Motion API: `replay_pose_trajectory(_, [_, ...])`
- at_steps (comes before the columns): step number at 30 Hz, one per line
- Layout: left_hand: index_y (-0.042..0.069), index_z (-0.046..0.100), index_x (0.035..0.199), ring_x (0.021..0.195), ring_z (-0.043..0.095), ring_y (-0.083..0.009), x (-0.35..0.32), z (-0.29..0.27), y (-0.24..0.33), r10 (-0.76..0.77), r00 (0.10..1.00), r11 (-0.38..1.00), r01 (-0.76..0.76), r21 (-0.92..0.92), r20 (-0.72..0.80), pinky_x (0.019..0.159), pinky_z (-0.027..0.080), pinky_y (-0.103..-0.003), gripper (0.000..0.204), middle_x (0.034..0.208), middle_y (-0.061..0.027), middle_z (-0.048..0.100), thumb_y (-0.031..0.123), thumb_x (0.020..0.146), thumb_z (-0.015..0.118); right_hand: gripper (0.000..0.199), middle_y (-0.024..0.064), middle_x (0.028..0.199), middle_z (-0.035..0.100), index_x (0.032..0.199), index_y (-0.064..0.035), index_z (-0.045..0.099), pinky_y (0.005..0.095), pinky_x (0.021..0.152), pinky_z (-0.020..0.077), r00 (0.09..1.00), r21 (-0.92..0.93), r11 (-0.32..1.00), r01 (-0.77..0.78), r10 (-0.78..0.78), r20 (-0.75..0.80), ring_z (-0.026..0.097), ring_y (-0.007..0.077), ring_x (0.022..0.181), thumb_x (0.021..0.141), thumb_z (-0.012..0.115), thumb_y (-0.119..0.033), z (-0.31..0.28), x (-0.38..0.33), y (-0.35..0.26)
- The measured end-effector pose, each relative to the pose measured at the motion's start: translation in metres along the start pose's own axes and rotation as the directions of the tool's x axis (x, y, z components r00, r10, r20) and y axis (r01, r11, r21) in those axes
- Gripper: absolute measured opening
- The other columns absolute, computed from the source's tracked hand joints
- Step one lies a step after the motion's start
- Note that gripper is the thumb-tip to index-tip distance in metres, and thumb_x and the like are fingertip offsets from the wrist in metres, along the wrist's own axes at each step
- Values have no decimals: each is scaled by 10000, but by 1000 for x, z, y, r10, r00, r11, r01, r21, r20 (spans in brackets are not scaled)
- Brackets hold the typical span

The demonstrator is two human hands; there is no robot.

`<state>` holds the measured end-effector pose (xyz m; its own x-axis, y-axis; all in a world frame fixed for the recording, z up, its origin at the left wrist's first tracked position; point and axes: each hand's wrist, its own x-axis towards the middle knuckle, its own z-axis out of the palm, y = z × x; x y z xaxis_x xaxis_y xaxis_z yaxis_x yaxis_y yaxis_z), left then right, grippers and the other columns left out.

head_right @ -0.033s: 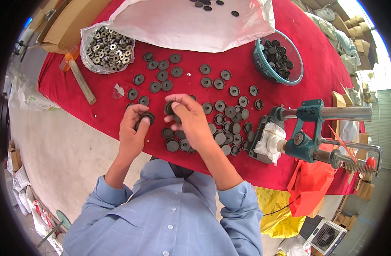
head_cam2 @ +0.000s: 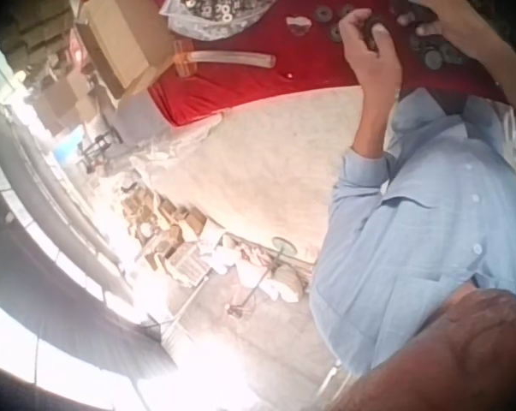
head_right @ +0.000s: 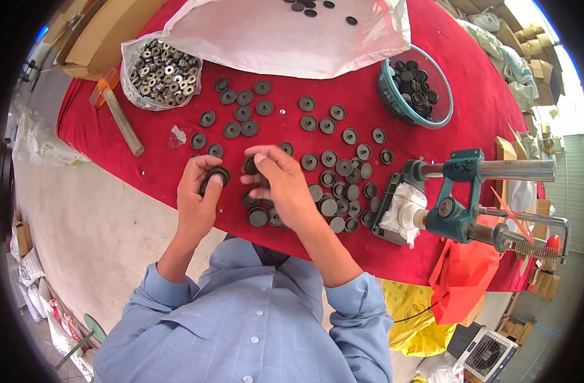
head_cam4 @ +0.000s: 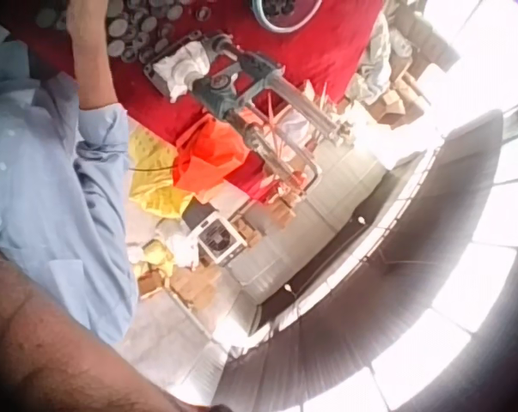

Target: The person pours dark circular discs from a white sack onto a red table and arranges them into rows. They then take small metal washers from a plastic bag and place one washer onto each disc. The person continues to organize the components on the table.

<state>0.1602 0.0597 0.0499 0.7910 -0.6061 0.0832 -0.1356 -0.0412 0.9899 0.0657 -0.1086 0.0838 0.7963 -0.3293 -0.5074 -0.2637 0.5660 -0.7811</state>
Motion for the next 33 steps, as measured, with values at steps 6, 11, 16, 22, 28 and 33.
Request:
replay_pose_trajectory(6, [25,664,1171,973,654,-348,11,37,34,444,880,801,-473,366,167,860,539,-447,336,1086,-151,667,-7,841,721,425,75,1144,670,1267,-44,613,417,856,634,978,573,793,-207,163,127,701,205,1053,1164,463,-428,9,-12,23])
replay_pose_trajectory(11, [33,672,1190,1038,654,-356,15,48,42,483,853,809,-522,271,200,907,536,-474,395,1112,-155,676,30,810,781,377,122,1156,696,1246,-53,595,401,829,643,996,648,757,-83,35,86,730,230,1019,1156,476,-400,-8,-17,24])
replay_pose_trajectory(16, [19,695,1145,1089,673,-330,52,16,37,517,838,796,-546,261,176,945,545,-437,295,1150,-143,690,28,860,771,331,189,1190,682,1316,-3,635,258,643,565,988,631,772,-74,-28,151,716,229,1006,1084,615,-238,-30,-24,-4])
replay_pose_trajectory(22, [1,686,1264,1130,652,-389,158,-47,-12,407,879,595,-461,658,248,1016,526,-453,286,1252,-173,683,34,981,653,257,191,1215,632,1295,18,617,168,567,463,875,601,704,378,-484,17,652,169,930,1083,623,-127,-90,-38,-109])
replay_pose_trajectory(28, [25,700,1290,1215,618,-392,202,-55,-29,298,826,392,-563,727,479,1079,504,-480,360,1303,-152,688,54,931,720,280,174,1127,694,1231,74,640,234,608,532,302,-302,469,830,-833,-463,699,172,996,1049,710,-127,-158,9,-189])
replay_pose_trajectory(33, [39,711,1241,1115,655,-364,210,-56,-39,407,780,435,-623,650,476,1000,540,-470,370,1257,-136,703,72,881,787,397,177,1210,689,1311,77,635,258,700,585,203,-540,547,640,-798,-568,720,202,1058,1001,777,-125,-239,72,-199])
